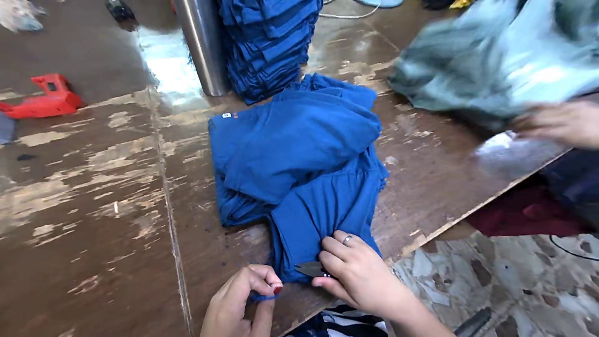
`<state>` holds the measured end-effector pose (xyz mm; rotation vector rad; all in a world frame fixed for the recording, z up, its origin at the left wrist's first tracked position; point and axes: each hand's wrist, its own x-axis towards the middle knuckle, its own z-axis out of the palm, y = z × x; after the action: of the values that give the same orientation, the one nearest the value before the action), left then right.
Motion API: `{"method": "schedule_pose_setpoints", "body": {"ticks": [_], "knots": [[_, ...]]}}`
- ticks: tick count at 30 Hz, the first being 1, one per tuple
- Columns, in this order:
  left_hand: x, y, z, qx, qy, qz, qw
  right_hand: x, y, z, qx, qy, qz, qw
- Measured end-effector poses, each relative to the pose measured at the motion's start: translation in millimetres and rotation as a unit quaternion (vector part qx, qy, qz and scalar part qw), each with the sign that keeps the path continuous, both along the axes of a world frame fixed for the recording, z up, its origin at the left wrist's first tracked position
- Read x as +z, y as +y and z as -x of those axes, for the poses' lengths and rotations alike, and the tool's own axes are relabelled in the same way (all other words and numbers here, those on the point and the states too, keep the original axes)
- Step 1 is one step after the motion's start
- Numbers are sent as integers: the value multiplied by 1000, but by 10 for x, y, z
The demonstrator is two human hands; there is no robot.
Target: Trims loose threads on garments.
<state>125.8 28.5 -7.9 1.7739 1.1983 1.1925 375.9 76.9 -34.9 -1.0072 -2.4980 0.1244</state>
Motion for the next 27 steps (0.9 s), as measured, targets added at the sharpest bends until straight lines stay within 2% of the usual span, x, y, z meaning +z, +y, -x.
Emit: {"method": "schedule_pose_setpoints", "body": {"ticks": [4, 6, 9, 10, 11, 13, 15, 16, 17, 19, 21, 25, 26, 27], "knots": [[-14, -11, -30, -23, -39, 3, 999, -5, 18, 72, -9, -8, -17, 1000], [29, -14, 16, -90, -34, 8, 995, -1, 32, 66, -5, -5, -11, 1000], [173, -17, 115, -226, 35, 48, 972, 23, 28, -32, 14, 38, 35, 999], [188, -20, 107, -226, 60, 50, 971, 47, 18, -75, 25, 66, 61, 996], [186, -24, 77, -191, 90, 41, 977, 73, 1, -111, 38, 101, 90, 990], [120, 11, -79, -61, 165, 0, 984, 120, -57, -141, 61, 175, 125, 975], [-7, 127, -290, 62, 211, -54, 974, 169, -108, -135, 73, 239, 123, 960], [-36, 186, -362, 102, 185, -72, 975, 199, -118, -154, 63, 252, 106, 960], [-11, 232, -385, 111, 113, -71, 985, 245, -110, -200, 32, 253, 76, 964], [166, 311, -349, 59, -104, -29, 992, 402, -26, -352, -45, 279, 17, 959], [318, 399, -358, 35, -253, 16, 967, 608, 64, -455, -61, 346, -24, 936], [426, 524, -462, 47, -311, 25, 949, 906, 79, -139, 36, 535, -38, 843], [433, 557, -462, 52, -316, 22, 947, 921, 92, -80, 63, 560, -19, 826], [433, 578, -446, 59, -315, 18, 947, 909, 105, -64, 71, 553, -1, 830]]}}
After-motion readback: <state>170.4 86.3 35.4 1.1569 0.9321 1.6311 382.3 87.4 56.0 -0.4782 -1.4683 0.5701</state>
